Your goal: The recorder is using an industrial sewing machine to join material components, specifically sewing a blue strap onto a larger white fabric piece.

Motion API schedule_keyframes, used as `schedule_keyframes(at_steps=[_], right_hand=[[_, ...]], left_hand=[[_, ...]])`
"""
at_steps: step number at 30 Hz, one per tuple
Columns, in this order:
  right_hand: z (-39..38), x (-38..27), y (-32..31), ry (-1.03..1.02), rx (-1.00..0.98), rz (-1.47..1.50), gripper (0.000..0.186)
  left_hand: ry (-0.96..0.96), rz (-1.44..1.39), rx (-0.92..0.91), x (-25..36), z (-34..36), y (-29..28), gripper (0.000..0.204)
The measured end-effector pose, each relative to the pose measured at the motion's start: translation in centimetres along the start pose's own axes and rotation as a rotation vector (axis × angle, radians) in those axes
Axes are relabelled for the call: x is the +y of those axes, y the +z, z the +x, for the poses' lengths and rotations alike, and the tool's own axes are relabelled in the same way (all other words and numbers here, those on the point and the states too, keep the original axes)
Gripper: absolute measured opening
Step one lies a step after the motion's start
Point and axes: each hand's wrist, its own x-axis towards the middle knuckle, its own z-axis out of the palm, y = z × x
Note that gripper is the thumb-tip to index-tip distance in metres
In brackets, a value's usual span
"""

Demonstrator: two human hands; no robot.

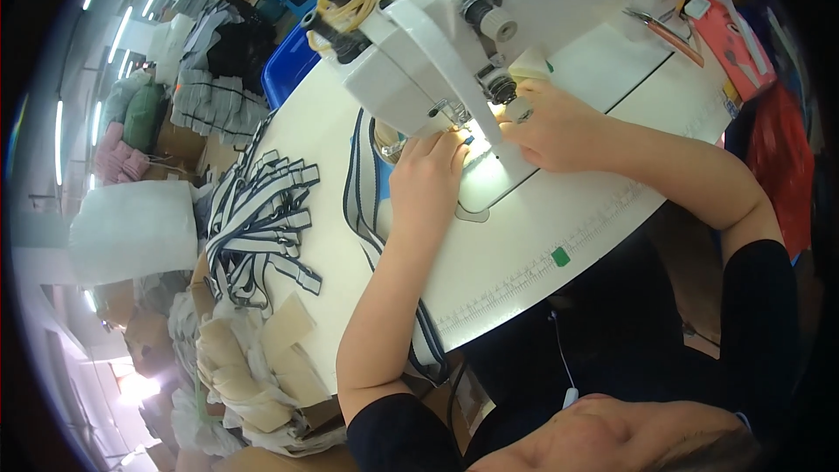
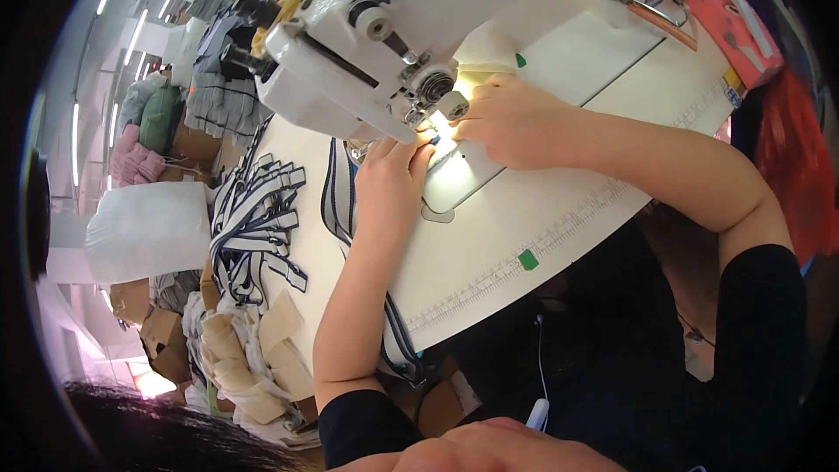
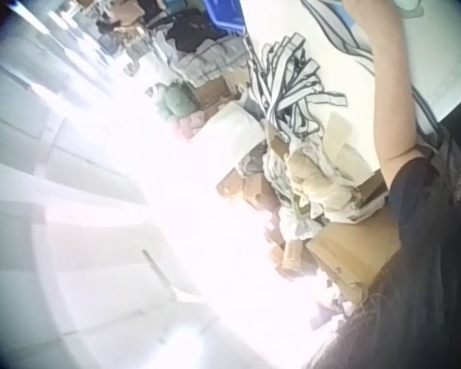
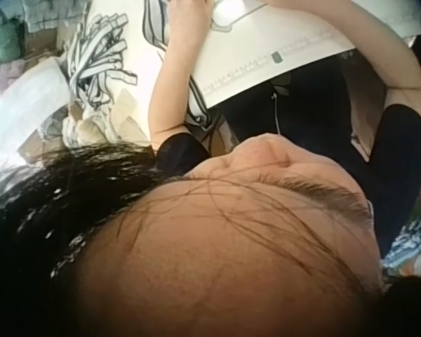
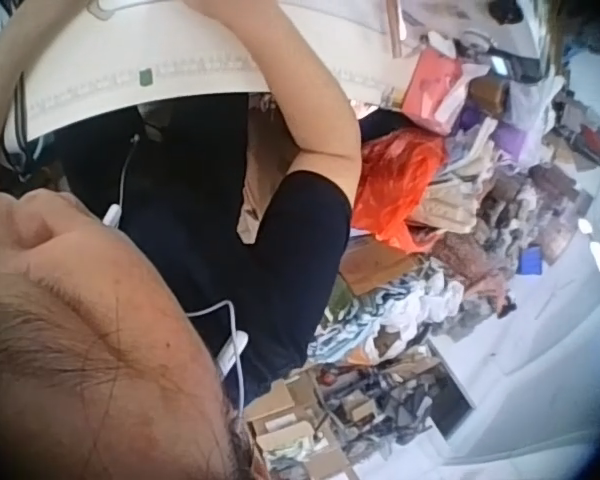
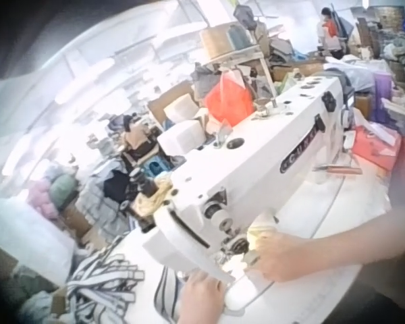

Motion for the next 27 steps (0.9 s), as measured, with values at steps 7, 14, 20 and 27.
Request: schedule_keyframes(at_steps=[7,14,20,27], right_hand=[[-0.3,0.1,0.6,-0.038,0.091,-0.056,0.035],[0.6,0.4,1.9,-0.002,0.070,-0.105,0.034],[1.8,-1.4,-1.7,0.125,-0.402,-0.232,0.029],[2.0,-1.5,-1.1,0.151,-0.164,-0.153,0.023]], left_hand=[[-0.019,0.004,0.050,-0.4,0.0,0.6,0.015],[-0.119,-0.032,0.074,-1.5,0.5,1.1,0.017],[-0.071,0.126,0.086,-2.1,1.4,1.5,0.017],[-0.117,0.089,0.051,-2.3,0.8,1.2,0.016]])
